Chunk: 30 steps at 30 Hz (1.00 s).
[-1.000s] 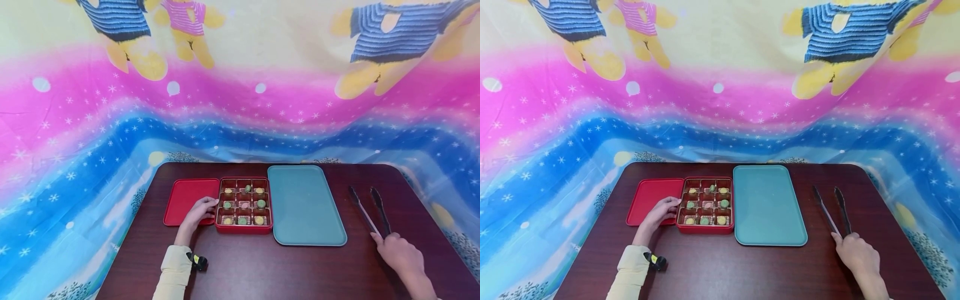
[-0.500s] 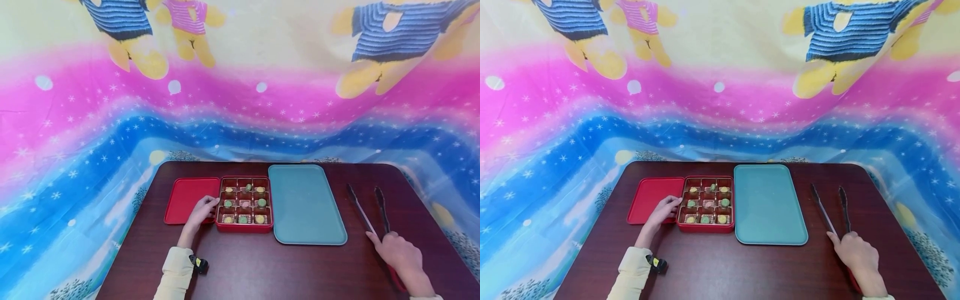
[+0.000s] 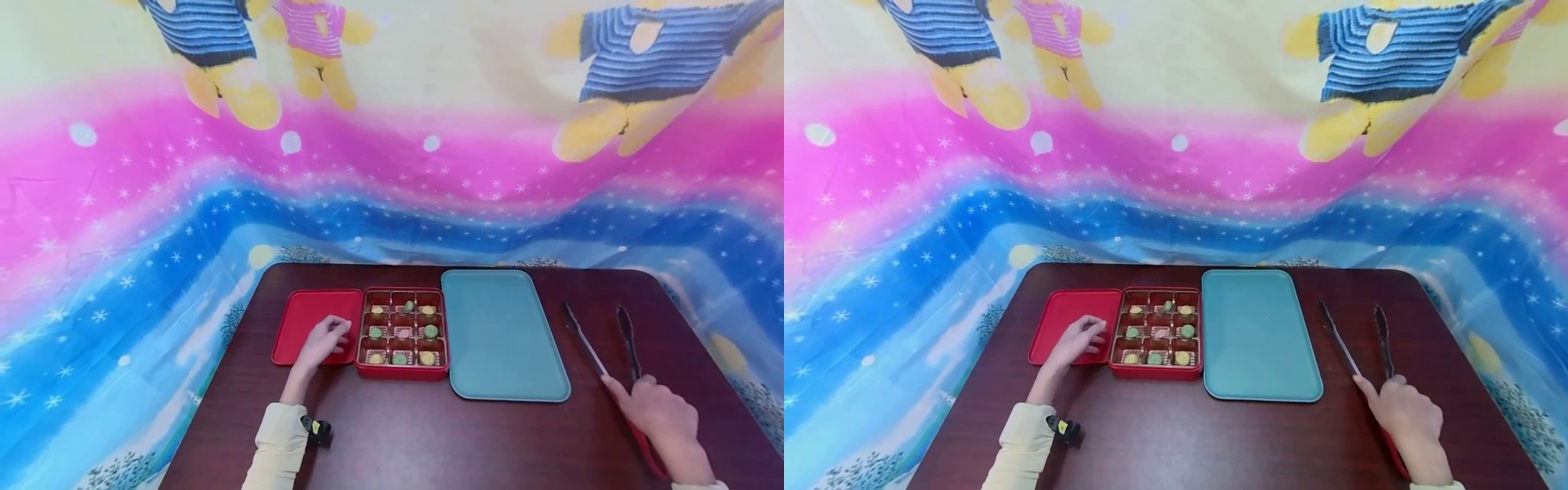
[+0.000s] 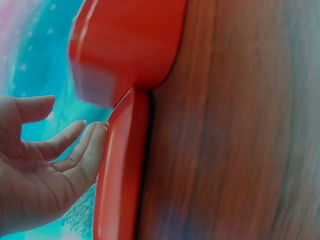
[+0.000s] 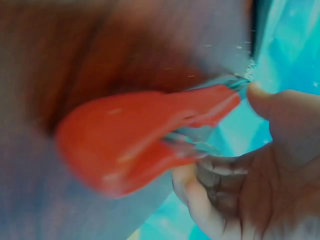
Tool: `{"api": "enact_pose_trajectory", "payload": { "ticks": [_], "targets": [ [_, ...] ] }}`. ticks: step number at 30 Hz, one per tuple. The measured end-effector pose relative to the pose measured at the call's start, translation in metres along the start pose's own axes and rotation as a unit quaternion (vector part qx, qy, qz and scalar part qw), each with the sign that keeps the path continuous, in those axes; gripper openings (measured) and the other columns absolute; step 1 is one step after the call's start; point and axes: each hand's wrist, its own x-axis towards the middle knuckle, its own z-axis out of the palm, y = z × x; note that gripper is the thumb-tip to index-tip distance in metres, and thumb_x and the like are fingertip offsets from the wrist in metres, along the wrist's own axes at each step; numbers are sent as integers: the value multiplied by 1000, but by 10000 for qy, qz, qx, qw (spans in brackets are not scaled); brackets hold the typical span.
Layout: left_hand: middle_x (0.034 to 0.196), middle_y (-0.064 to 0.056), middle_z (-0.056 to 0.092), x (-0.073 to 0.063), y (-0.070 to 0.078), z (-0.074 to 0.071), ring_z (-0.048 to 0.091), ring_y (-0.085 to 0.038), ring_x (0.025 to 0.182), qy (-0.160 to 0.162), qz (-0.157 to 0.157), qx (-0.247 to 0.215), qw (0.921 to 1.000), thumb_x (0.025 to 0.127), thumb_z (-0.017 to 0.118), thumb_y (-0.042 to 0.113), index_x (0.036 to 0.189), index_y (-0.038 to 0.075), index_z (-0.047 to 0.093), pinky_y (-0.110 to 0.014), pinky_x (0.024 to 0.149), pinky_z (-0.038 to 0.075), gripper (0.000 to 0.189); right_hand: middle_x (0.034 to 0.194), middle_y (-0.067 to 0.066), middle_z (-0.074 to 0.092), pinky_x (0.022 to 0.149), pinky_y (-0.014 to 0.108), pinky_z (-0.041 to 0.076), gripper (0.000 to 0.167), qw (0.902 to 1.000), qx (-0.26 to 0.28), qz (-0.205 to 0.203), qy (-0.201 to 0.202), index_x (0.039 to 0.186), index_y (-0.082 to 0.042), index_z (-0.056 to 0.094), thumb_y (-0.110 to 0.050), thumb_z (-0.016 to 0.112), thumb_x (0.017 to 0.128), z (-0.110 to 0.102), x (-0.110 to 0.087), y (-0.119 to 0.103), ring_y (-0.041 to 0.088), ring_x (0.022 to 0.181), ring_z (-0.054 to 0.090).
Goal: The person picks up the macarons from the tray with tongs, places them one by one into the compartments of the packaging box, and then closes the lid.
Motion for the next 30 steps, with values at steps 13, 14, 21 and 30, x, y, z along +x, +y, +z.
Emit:
{"api": "enact_pose_trajectory", "payload": {
  "ticks": [13,14,21,30],
  "targets": [
    [127,-27,62,-16,-10,-50,67,-40,108,227,-15,300,9993,104,62,21,130,-3,57,-44,87,59,35,52,8,41,40,44,38,54,9744,454,-990,1969,80,5,47,-42,53,108,-16,-6,-61,26,42,45],
    [127,-27,62,-17,-10,-52,67,-41,108,241,-11,314,9992,104,61,21,130,-3,57,-44,87,59,35,52,7,40,39,43,37,52,9699,494,-1111,2112,79,2,47,-41,55,107,-16,-6,-69,24,41,43],
    [128,-29,62,-22,-13,-66,66,-42,110,340,13,287,9990,105,61,20,132,-4,57,-46,88,58,36,53,2,40,40,37,33,43,9479,793,-1791,2513,91,6,55,-35,63,104,-17,-1,-127,20,42,39],
    [130,-30,61,-29,-17,-78,64,-44,113,451,-33,267,9986,106,60,20,135,-4,55,-48,91,57,38,50,1,40,39,36,32,43,9344,914,-2270,2587,109,13,61,-29,66,103,-22,3,-176,17,40,37]
  ]
}}
